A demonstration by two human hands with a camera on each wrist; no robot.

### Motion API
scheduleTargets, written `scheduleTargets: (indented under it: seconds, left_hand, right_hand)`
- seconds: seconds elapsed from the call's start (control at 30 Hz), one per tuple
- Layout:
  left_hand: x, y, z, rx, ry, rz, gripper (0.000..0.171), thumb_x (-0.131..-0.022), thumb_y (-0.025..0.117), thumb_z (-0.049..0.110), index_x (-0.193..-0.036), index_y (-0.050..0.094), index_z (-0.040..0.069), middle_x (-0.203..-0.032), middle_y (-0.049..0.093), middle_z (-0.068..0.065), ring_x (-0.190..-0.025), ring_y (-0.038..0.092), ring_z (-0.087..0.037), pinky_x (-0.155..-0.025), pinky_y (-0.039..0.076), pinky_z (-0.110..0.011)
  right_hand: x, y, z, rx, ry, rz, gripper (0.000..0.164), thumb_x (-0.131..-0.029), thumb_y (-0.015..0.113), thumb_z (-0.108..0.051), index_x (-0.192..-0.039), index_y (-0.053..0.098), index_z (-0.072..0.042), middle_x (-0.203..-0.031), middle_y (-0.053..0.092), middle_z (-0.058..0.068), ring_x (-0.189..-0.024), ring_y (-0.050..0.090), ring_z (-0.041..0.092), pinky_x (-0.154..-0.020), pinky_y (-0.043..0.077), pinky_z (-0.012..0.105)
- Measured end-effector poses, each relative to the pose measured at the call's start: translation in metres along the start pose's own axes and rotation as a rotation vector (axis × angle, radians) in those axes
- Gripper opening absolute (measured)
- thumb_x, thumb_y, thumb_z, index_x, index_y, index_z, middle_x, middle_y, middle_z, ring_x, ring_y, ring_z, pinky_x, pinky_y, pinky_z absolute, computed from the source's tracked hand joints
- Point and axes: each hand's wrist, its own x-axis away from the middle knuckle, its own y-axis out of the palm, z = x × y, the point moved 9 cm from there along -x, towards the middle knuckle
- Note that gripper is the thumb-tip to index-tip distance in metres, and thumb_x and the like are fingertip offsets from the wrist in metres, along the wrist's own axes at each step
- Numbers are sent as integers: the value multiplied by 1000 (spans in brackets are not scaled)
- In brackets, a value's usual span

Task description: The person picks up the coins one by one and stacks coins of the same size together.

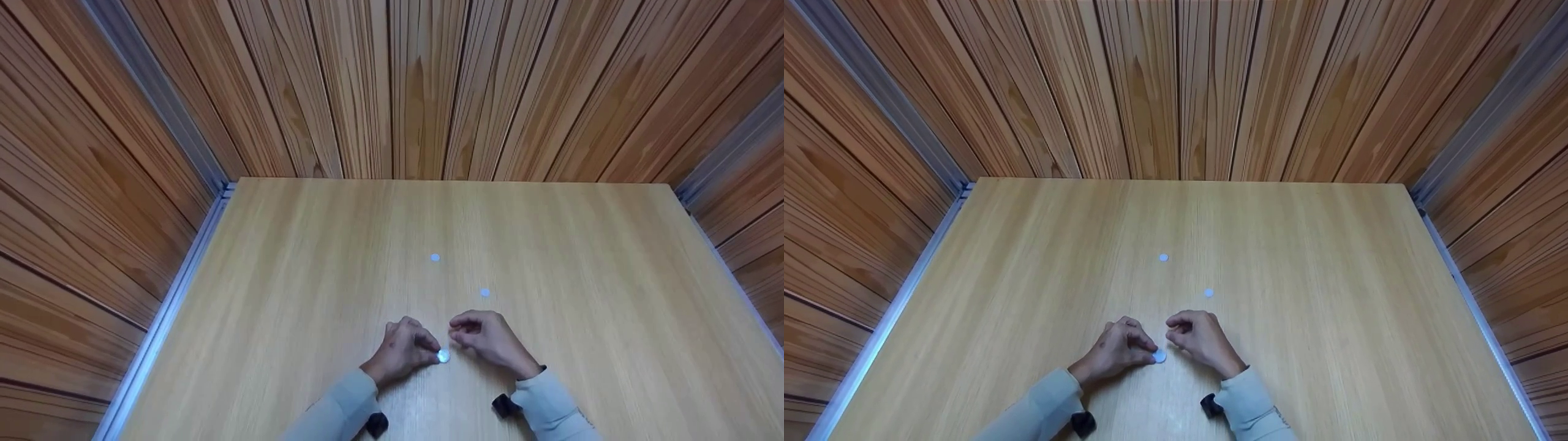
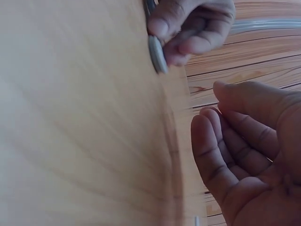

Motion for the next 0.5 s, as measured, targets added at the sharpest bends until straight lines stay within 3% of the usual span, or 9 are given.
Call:
scheduleTargets:
  seconds: [0.23, 0.5]
  left_hand:
    - [-2, 0, -2, 4, -21, -15, 11, -79, 85, 19, -87, 80, 25, -76, 68, 23, -93, 46, -5, -86, 24, -42]
    - [-3, 1, -2, 7, -35, -27, 11, -80, 85, 19, -87, 80, 25, -76, 67, 22, -93, 45, -7, -86, 24, -42]
  right_hand:
    - [-11, -13, 0, 44, -3, 33, 20, -89, 76, -9, -104, 72, 5, -88, 71, 8, -71, 65, 15, -61, 49, 23]
    - [-24, -24, -3, 93, -7, 58, 19, -90, 74, -9, -105, 73, 3, -91, 71, 6, -77, 64, 17, -66, 49, 24]
